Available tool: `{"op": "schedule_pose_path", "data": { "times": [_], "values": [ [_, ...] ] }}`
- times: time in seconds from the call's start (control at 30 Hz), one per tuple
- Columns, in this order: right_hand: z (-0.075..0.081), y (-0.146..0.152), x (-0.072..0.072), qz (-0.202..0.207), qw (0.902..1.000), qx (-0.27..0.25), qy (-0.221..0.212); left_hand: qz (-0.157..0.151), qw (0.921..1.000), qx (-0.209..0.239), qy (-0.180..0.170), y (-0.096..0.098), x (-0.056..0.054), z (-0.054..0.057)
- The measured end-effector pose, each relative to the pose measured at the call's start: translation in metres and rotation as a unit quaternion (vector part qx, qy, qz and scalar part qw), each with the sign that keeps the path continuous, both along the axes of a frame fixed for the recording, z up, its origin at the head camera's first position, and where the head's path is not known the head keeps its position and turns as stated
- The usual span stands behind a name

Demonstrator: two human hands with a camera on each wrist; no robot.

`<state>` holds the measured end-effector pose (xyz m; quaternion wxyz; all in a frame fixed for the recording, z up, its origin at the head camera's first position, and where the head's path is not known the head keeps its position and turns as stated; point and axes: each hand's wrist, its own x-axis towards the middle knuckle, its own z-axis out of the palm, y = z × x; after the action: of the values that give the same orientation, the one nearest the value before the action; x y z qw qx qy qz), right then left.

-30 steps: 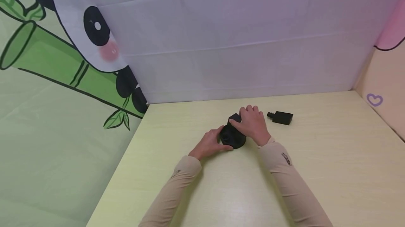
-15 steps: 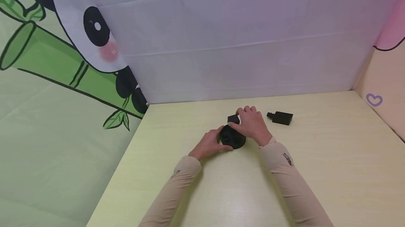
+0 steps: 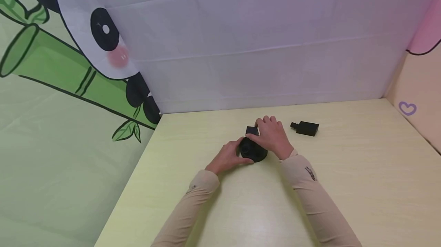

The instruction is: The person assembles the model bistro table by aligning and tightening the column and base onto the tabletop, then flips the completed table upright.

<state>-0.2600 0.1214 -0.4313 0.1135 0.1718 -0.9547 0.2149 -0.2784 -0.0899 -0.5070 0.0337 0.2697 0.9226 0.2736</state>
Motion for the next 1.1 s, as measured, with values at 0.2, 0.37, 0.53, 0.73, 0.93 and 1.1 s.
{"op": "schedule_pose_path", "data": {
  "times": [0.2,0.37,0.53,0.73,0.93,1.1],
  "values": [
    [-0.0013,-0.0007,0.0008,0.007,0.9999,-0.007,0.004,-0.002,1.0000,0.002,0.005,-0.0004,-0.0002,0.0004],
    [-0.0025,-0.0023,0.0010,0.000,1.0000,-0.002,0.009,-0.001,0.9999,0.000,0.013,-0.0006,-0.0015,-0.0012],
    [-0.0039,-0.0039,0.0020,-0.007,1.0000,0.000,0.005,-0.007,0.9998,0.000,0.019,-0.0004,-0.0021,-0.0015],
    [-0.0057,-0.0054,0.0028,-0.010,0.9998,0.002,0.016,-0.004,0.9997,-0.004,0.024,0.0000,-0.0013,-0.0007],
    [-0.0071,-0.0047,-0.0004,0.014,0.9998,-0.004,0.014,-0.004,0.9998,-0.003,0.020,0.0006,-0.0011,-0.0013],
    [-0.0069,-0.0010,-0.0043,0.058,0.9982,-0.017,0.008,-0.006,0.9998,0.003,0.018,0.0015,-0.0017,-0.0019]
  ]
}}
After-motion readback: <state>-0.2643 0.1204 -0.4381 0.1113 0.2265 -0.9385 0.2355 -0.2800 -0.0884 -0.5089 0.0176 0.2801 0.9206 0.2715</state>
